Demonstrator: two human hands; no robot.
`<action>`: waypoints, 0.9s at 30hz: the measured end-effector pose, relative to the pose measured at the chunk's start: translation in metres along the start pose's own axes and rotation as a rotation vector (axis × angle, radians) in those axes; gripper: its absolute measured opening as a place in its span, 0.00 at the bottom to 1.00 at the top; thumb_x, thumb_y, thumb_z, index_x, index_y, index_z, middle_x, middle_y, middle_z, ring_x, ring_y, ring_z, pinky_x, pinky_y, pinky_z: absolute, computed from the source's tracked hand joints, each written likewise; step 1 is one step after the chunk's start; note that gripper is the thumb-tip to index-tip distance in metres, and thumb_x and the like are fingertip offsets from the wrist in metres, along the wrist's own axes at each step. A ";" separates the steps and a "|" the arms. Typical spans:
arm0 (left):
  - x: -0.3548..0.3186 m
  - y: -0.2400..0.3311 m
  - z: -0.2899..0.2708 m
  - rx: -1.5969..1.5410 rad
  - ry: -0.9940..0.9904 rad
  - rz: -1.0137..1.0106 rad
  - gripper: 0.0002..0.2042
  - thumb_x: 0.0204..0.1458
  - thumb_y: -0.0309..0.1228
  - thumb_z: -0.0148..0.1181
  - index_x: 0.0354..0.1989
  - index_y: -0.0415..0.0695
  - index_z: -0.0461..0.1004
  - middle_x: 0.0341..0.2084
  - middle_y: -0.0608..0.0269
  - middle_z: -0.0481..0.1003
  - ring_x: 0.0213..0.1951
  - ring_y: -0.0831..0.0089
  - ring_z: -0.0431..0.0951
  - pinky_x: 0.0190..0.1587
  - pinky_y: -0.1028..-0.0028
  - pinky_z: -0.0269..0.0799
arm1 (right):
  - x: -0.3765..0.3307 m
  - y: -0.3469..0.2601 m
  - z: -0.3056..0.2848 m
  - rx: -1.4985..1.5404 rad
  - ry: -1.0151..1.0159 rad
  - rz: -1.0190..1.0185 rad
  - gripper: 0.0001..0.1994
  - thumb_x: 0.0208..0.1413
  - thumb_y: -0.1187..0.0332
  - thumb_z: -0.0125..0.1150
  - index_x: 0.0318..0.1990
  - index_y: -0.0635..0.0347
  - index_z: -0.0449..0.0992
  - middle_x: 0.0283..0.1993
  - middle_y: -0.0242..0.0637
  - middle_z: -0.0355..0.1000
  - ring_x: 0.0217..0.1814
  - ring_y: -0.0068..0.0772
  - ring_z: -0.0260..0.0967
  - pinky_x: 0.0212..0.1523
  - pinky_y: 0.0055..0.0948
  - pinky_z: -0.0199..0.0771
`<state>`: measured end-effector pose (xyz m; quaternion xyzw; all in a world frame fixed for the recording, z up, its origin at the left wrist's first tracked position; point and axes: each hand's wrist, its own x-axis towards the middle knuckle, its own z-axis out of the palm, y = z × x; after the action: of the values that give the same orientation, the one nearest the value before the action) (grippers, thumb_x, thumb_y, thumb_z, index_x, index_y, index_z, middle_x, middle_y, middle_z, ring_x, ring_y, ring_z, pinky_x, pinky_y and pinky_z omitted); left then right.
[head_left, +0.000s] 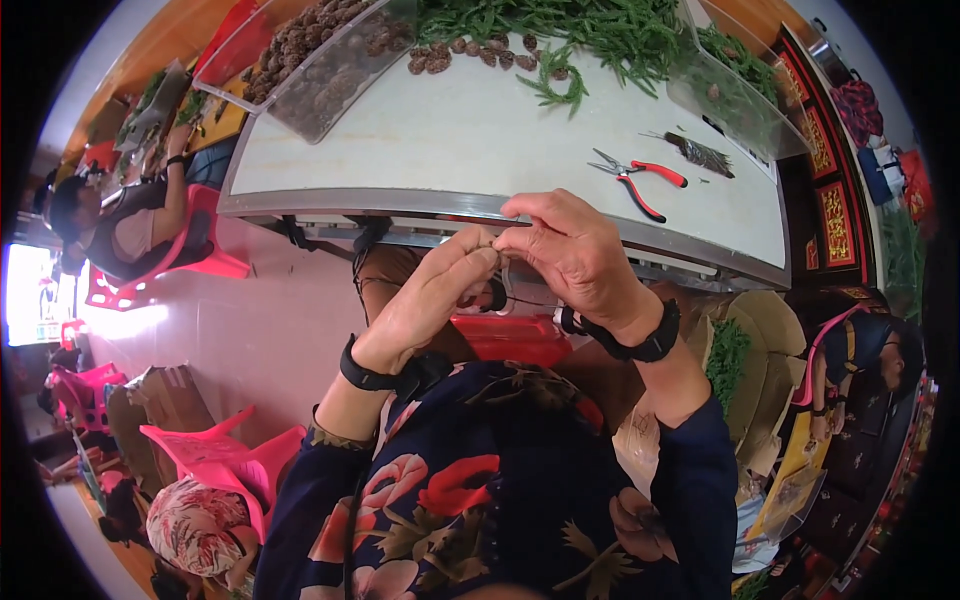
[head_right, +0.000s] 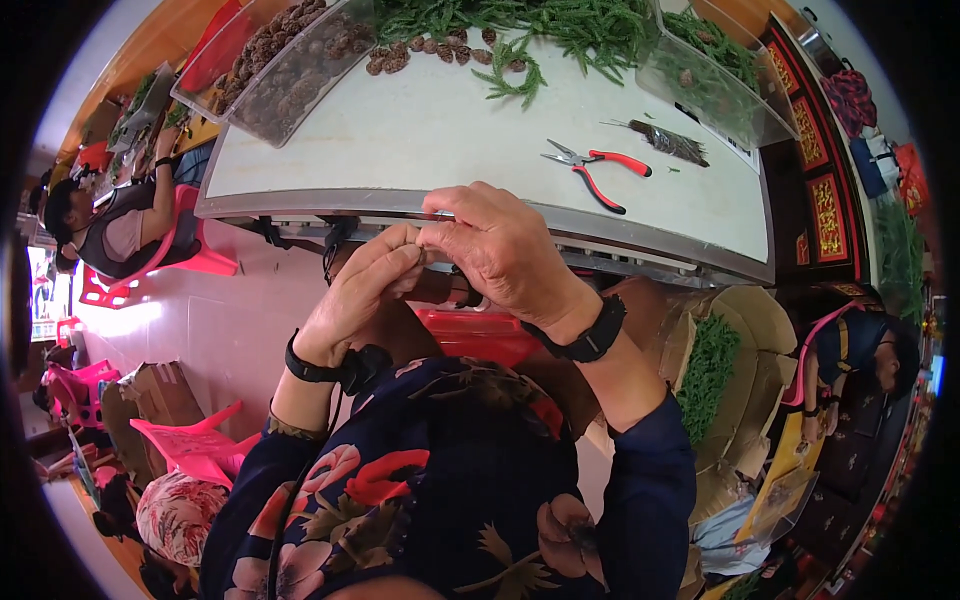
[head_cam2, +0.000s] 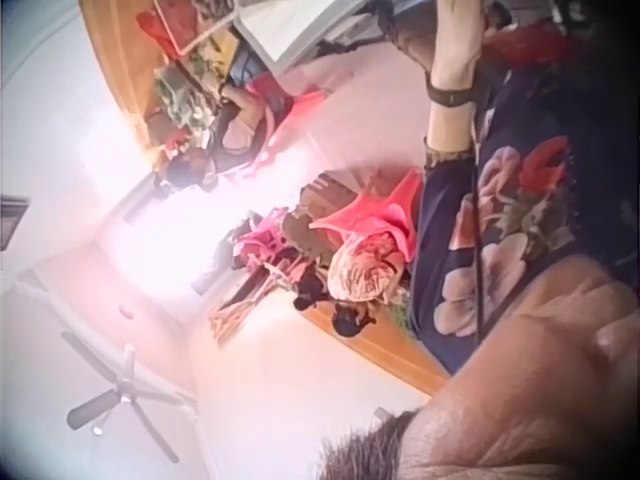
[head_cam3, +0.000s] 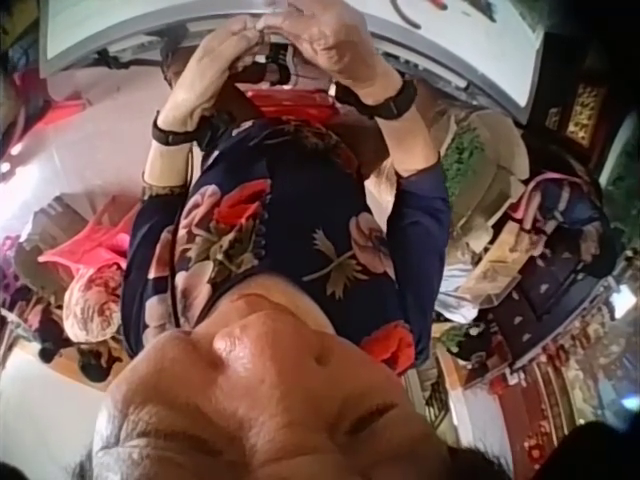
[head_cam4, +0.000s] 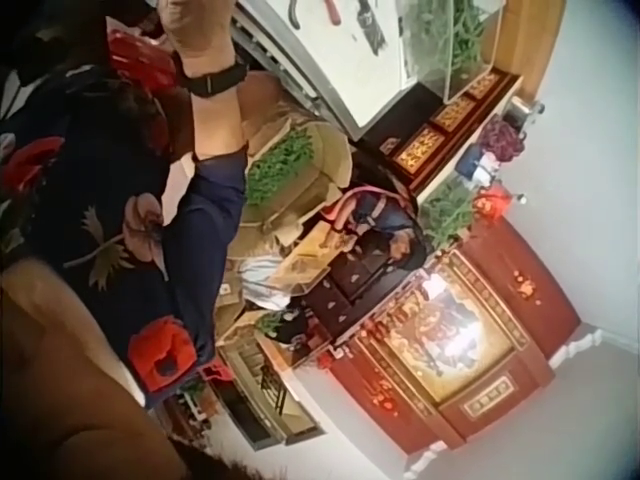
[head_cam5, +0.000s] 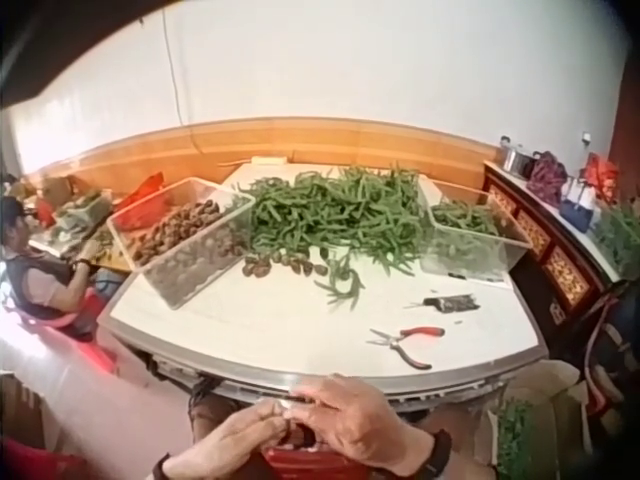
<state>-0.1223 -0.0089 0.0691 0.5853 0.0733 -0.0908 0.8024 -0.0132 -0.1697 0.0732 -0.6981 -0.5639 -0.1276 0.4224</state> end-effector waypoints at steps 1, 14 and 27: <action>0.000 0.001 0.000 0.012 0.007 0.011 0.08 0.64 0.31 0.45 0.37 0.41 0.65 0.25 0.75 0.58 0.25 0.86 0.56 0.27 0.82 0.56 | 0.000 0.001 0.001 -0.039 -0.002 -0.037 0.11 0.41 0.80 0.67 0.35 0.58 0.78 0.38 0.34 0.72 0.30 0.33 0.68 0.30 0.29 0.70; 0.018 -0.024 0.017 1.283 0.462 0.609 0.06 0.60 0.28 0.48 0.38 0.37 0.64 0.29 0.47 0.70 0.29 0.51 0.74 0.32 0.62 0.68 | -0.021 -0.010 0.028 -0.013 0.074 0.531 0.05 0.49 0.77 0.63 0.34 0.61 0.76 0.35 0.35 0.74 0.32 0.36 0.70 0.33 0.28 0.69; 0.016 -0.009 0.000 0.128 0.045 0.017 0.07 0.60 0.28 0.46 0.41 0.38 0.67 0.24 0.71 0.64 0.24 0.79 0.62 0.27 0.78 0.61 | -0.017 0.007 -0.016 0.180 -0.056 0.256 0.13 0.47 0.76 0.65 0.42 0.56 0.79 0.43 0.36 0.70 0.36 0.32 0.70 0.33 0.27 0.69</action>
<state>-0.1094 -0.0127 0.0569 0.6378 0.0802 -0.0752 0.7623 -0.0078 -0.1926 0.0685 -0.7269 -0.4911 -0.0022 0.4800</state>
